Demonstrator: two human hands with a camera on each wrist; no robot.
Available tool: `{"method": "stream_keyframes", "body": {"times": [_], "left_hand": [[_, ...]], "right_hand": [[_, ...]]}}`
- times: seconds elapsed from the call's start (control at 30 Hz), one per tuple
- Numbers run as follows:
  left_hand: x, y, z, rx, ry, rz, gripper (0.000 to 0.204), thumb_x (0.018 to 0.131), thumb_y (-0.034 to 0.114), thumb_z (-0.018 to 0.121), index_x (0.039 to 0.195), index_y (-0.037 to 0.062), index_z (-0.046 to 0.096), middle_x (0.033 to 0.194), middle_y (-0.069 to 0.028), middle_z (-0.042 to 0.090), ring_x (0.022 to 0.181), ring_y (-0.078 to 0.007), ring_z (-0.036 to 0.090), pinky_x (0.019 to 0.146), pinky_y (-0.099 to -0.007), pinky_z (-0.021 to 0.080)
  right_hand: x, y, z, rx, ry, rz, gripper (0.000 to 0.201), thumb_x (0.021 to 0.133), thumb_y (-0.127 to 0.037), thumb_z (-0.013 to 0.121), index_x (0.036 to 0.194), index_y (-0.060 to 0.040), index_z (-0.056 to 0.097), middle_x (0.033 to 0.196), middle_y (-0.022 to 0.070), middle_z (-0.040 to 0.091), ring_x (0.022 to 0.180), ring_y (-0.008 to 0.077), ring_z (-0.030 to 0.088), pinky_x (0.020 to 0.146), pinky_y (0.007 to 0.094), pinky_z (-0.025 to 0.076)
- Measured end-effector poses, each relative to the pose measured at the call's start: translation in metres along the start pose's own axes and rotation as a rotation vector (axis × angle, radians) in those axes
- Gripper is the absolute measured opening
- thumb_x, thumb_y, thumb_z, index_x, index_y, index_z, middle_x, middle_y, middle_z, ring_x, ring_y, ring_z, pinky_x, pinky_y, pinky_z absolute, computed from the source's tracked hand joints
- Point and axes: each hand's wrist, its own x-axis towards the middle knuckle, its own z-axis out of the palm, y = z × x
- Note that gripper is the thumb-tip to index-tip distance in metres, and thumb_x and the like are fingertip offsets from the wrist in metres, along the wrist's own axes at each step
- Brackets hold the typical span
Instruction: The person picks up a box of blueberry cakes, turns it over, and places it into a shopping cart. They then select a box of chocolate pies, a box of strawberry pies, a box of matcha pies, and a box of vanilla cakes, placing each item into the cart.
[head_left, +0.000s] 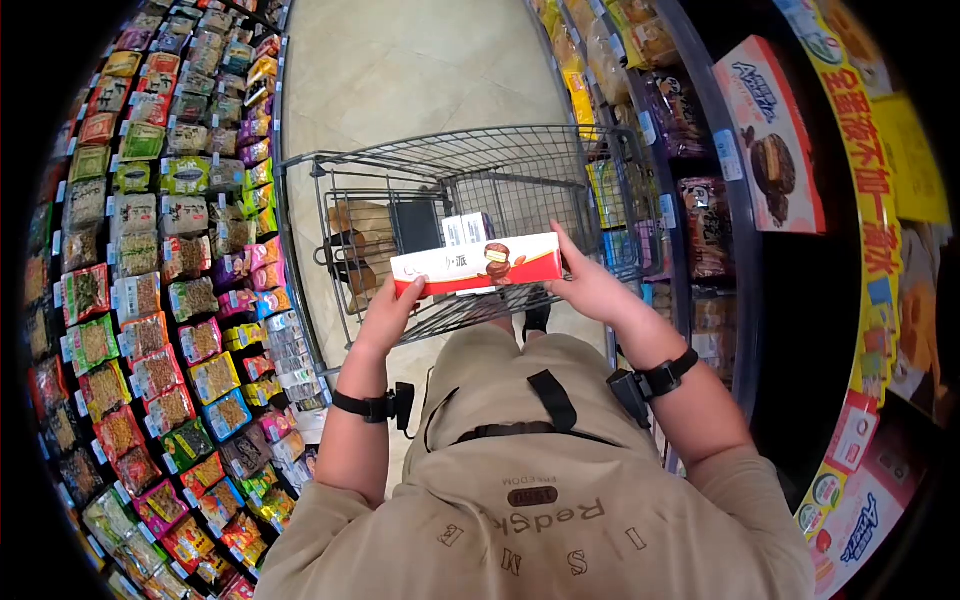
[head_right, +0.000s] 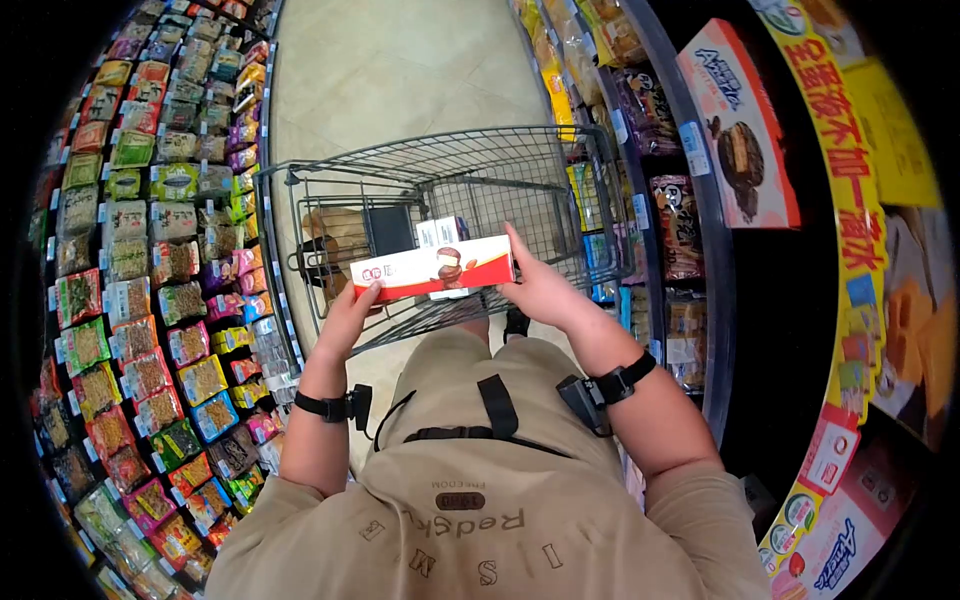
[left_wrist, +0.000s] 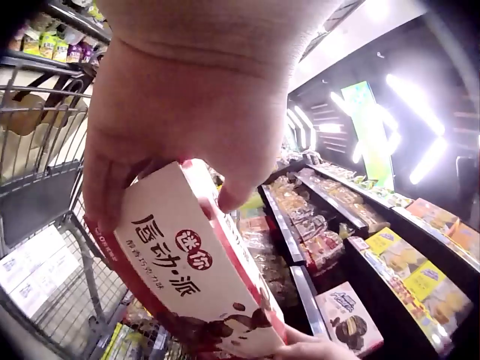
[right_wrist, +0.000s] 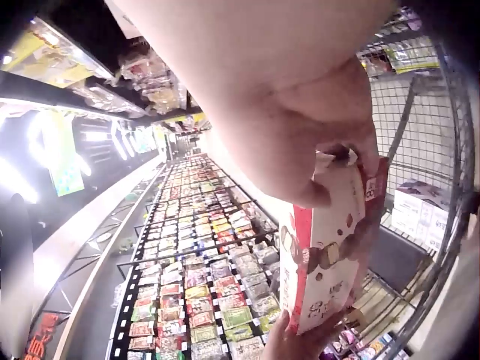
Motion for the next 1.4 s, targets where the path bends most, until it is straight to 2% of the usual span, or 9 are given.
{"method": "stream_keyframes", "body": {"times": [0.23, 0.43, 0.53, 0.57, 0.8, 1.03, 1.2, 1.23, 1.4], "left_hand": [[0.071, -0.020, -0.004, 0.210, -0.032, -0.071, 0.047, 0.103, 0.033, 0.062, 0.135, -0.0009, 0.058, 0.123, -0.0151, 0.070, 0.113, -0.0204, 0.065, 0.100, -0.0333, 0.047], [0.158, -0.044, -0.007, -0.021, -0.086, -0.102, 0.042, 0.103, 0.027, 0.062, 0.132, -0.0024, 0.061, 0.118, -0.0103, 0.071, 0.108, -0.0155, 0.063, 0.097, -0.0306, 0.048], [0.200, -0.060, -0.002, -0.059, -0.066, -0.052, 0.042, 0.103, 0.027, 0.062, 0.133, -0.0020, 0.060, 0.119, -0.0110, 0.071, 0.109, -0.0160, 0.063, 0.098, -0.0310, 0.048], [0.214, -0.064, -0.002, -0.024, -0.061, 0.017, 0.043, 0.102, 0.026, 0.062, 0.135, -0.0020, 0.060, 0.122, -0.0119, 0.071, 0.112, -0.0171, 0.063, 0.100, -0.0315, 0.047], [0.301, -0.102, 0.008, -0.220, -0.010, 0.017, 0.048, 0.102, 0.021, 0.062, 0.144, -0.0001, 0.051, 0.129, -0.0131, 0.067, 0.118, -0.0189, 0.061, 0.103, -0.0314, 0.045], [0.337, -0.129, 0.022, -0.175, 0.073, -0.014, 0.057, 0.101, 0.017, 0.062, 0.151, 0.0010, 0.041, 0.133, -0.0156, 0.064, 0.118, -0.0206, 0.060, 0.102, -0.0333, 0.046], [0.338, -0.135, 0.025, -0.248, 0.074, -0.094, 0.069, 0.100, 0.015, 0.061, 0.158, -0.0005, 0.029, 0.154, -0.0250, 0.046, 0.145, -0.0280, 0.044, 0.115, -0.0340, 0.037], [0.335, -0.137, 0.026, -0.246, 0.070, -0.100, 0.069, 0.100, 0.015, 0.061, 0.158, -0.0005, 0.029, 0.154, -0.0250, 0.046, 0.145, -0.0280, 0.044, 0.115, -0.0340, 0.037], [0.336, -0.135, 0.028, -0.266, 0.077, -0.087, 0.063, 0.098, 0.014, 0.060, 0.156, 0.0006, 0.037, 0.155, -0.0297, 0.042, 0.149, -0.0306, 0.040, 0.117, -0.0361, 0.036]], "right_hand": [[0.070, 0.027, 0.006, 0.234, 0.034, 0.202, 0.095, 0.091, -0.001, 0.062, 0.165, -0.0050, 0.002, 0.151, 0.0159, 0.047, 0.133, 0.0203, 0.049, 0.111, 0.0302, 0.037], [0.149, 0.067, 0.014, 0.490, 0.186, 0.187, 0.090, 0.090, -0.005, 0.060, 0.164, 0.0000, 0.009, 0.151, 0.0168, 0.046, 0.138, 0.0231, 0.044, 0.115, 0.0318, 0.034], [0.185, 0.083, 0.017, 0.662, 0.265, 0.211, 0.089, 0.089, -0.003, 0.059, 0.164, -0.0029, 0.012, 0.153, 0.0159, 0.044, 0.140, 0.0233, 0.042, 0.116, 0.0329, 0.032], [0.198, 0.089, 0.016, 0.632, 0.267, 0.245, 0.086, 0.091, 0.000, 0.052, 0.165, -0.0077, 0.010, 0.160, 0.0131, 0.034, 0.143, 0.0231, 0.041, 0.118, 0.0362, 0.033], [0.272, 0.125, 0.018, 0.733, 0.359, 0.238, 0.084, 0.088, 0.001, 0.054, 0.164, -0.0091, 0.021, 0.154, 0.0136, 0.043, 0.140, 0.0233, 0.043, 0.117, 0.0348, 0.034], [0.319, 0.145, 0.012, 0.782, 0.429, 0.202, 0.074, 0.091, 0.000, 0.054, 0.161, -0.0058, 0.028, 0.156, 0.0133, 0.043, 0.142, 0.0220, 0.043, 0.117, 0.0343, 0.034], [0.339, 0.178, 0.012, 0.697, 0.404, 0.146, 0.059, 0.094, -0.004, 0.056, 0.152, -0.0003, 0.045, 0.150, 0.0139, 0.050, 0.137, 0.0203, 0.047, 0.112, 0.0308, 0.037], [0.337, 0.178, 0.012, 0.733, 0.390, 0.166, 0.055, 0.096, -0.001, 0.053, 0.150, 0.0016, 0.045, 0.154, 0.0144, 0.044, 0.147, 0.0212, 0.036, 0.120, 0.0334, 0.032], [0.321, 0.174, 0.014, 0.748, 0.454, 0.233, 0.051, 0.096, -0.005, 0.056, 0.146, 0.0015, 0.050, 0.152, 0.0147, 0.045, 0.147, 0.0204, 0.036, 0.118, 0.0338, 0.036]]}}
